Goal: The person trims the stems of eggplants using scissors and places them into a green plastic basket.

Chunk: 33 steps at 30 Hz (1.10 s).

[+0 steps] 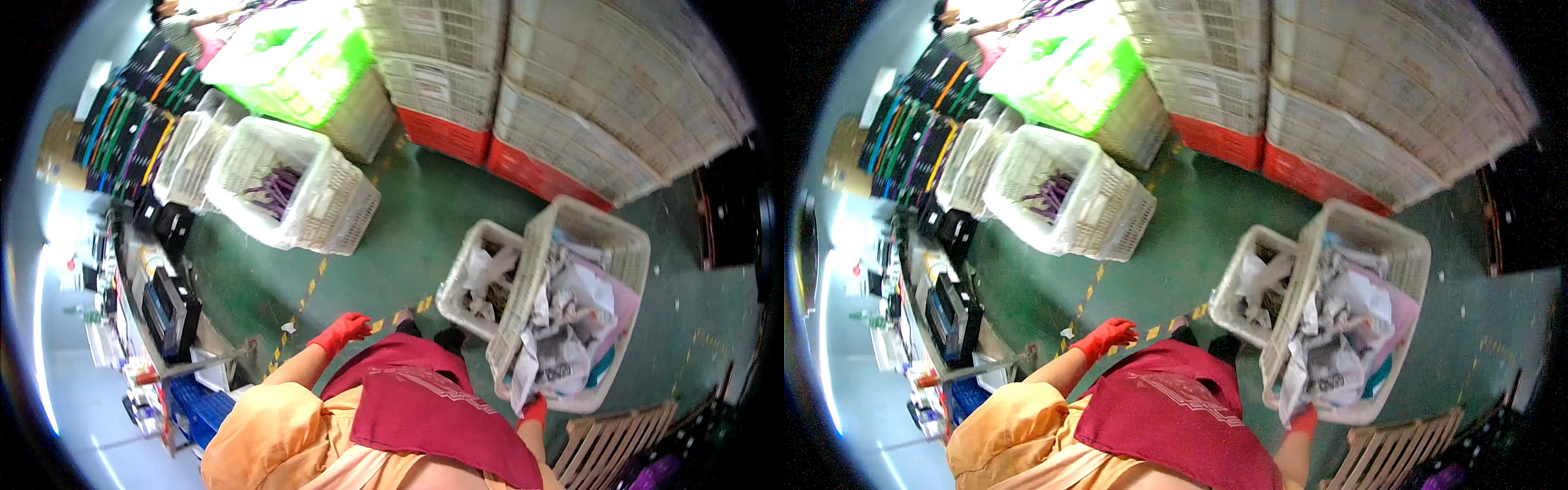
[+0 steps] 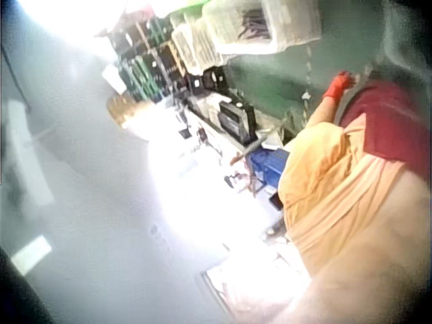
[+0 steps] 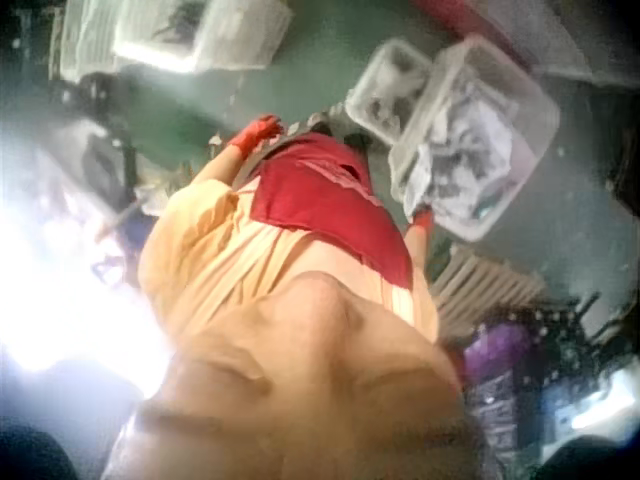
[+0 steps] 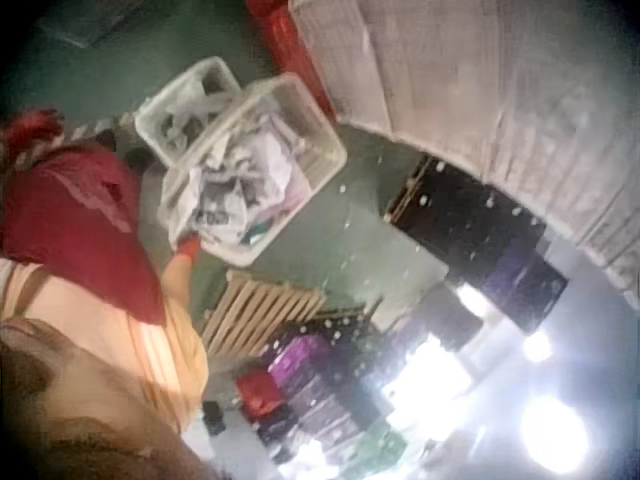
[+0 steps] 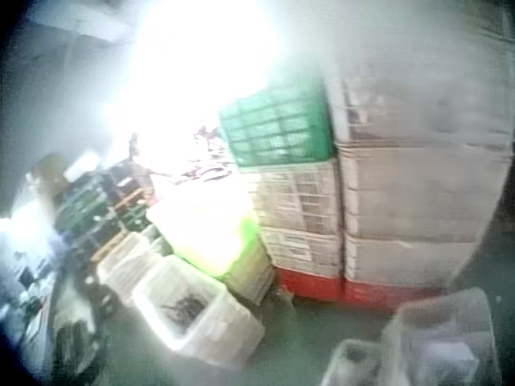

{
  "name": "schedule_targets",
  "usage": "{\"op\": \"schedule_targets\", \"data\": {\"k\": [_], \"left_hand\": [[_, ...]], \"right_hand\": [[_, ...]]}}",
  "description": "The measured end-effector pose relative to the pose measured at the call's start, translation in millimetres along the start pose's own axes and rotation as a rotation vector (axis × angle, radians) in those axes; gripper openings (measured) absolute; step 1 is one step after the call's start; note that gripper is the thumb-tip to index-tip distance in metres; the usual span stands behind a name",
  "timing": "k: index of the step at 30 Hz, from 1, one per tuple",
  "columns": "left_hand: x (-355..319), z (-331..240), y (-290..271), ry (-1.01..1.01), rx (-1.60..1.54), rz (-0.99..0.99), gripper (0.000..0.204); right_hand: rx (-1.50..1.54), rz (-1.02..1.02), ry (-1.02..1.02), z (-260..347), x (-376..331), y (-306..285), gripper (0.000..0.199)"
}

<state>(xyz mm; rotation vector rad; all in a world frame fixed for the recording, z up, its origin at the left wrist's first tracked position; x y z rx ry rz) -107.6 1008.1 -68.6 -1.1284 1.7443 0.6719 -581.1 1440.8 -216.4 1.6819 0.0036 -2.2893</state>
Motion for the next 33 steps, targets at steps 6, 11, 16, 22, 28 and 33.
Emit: {"op": "schedule_targets", "data": {"k": [6, 11, 16, 22, 28, 33], "left_hand": [[20, 29, -49, 0.006, -0.102, -0.038, 0.038], [42, 51, -122, -0.031, -0.244, -0.089, 0.037], [56, -20, -196, 0.114, -0.380, -0.093, 0.039], [-3, -109, -279, 0.408, -0.606, -0.103, 0.041], [-8, -158, -324, 0.540, -0.623, -0.178, 0.047], [-19, -250, -349, 0.581, -0.647, -0.183, 0.055]], "right_hand": [[0.014, -0.460, -0.310, 52, -2, -61, 0.059], [-0.194, -0.571, -0.678, 136, -81, 105, 0.052], [-0.408, -0.134, -0.757, 139, -77, 299, 0.045], [-0.781, 0.420, -0.551, 22, -162, 667, 0.033], [-1.020, 0.762, -0.523, -15, -194, 839, 0.031], [-0.891, 0.831, -0.550, -6, -161, 946, 0.040]]}}
Point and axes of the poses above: each hand's wrist, its own x-axis towards the middle knuckle, its own y-axis out of the palm, z = x × y, the point moved 1 cm from there along x, towards the middle knuckle, and after that the axes turned 1 degree about y, right-handed, at the moved point
